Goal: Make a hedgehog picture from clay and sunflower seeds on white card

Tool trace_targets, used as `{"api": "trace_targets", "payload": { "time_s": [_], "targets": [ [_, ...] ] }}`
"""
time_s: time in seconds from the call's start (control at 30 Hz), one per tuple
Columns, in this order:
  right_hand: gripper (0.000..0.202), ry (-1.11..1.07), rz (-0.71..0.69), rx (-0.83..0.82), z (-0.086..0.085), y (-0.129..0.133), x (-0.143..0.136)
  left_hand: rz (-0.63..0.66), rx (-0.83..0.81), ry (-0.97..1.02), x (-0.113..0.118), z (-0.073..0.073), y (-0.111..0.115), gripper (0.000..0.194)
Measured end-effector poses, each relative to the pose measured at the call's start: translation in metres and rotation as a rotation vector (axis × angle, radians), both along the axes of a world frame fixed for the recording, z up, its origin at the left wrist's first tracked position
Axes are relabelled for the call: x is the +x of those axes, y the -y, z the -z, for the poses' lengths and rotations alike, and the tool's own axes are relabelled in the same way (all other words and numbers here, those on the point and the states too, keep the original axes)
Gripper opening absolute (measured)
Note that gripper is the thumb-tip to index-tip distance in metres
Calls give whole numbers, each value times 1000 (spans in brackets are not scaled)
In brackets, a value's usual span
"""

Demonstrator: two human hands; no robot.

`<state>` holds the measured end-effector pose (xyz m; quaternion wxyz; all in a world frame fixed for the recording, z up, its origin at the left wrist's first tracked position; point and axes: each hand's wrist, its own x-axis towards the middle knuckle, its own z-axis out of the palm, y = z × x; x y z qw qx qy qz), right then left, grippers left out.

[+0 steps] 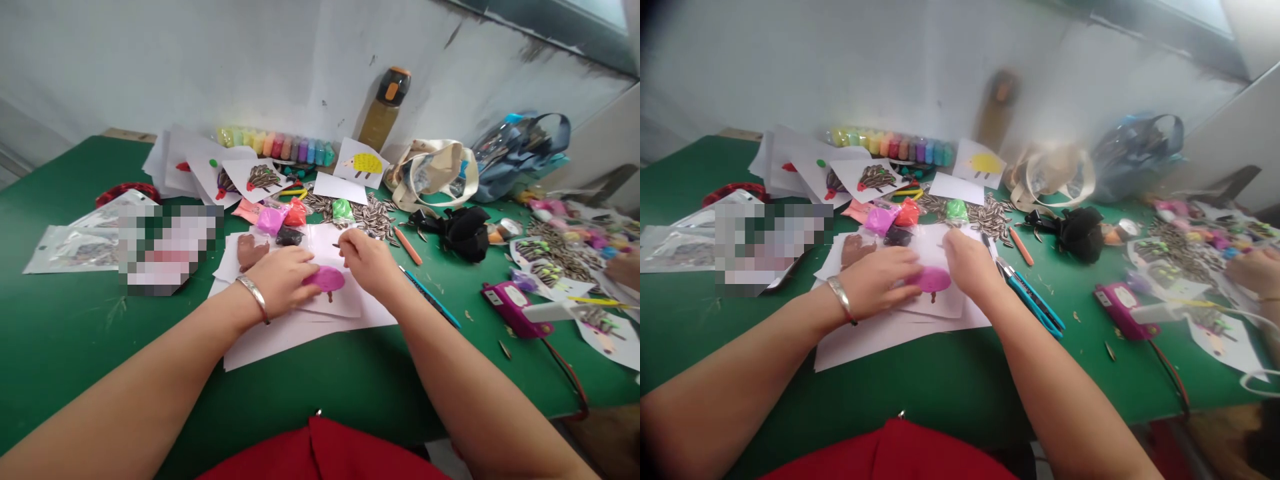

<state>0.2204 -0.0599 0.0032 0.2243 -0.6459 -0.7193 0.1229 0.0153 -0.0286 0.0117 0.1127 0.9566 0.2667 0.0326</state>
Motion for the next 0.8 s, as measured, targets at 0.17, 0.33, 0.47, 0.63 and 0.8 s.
{"api": "trace_targets", "payload": {
  "time_s": [0.17, 0.33, 0.47, 0.63, 0.8],
  "targets": [
    [19, -97, -21, 59, 2, 52, 7, 58, 20, -32, 7, 5, 8, 38],
    [21, -68, -46, 104, 17, 82, 0, 38, 48, -60, 9, 8, 11, 38],
    [20, -56, -4, 145, 24, 86, -7, 11, 35, -76, 11, 7, 13, 43],
    [19, -15, 16, 165, 28, 86, -10, 10, -12, -59, 12, 6, 15, 57],
    [20, -56, 11, 151, 28, 79, -8, 7, -5, -73, 12, 5, 16, 57]
  ]
}}
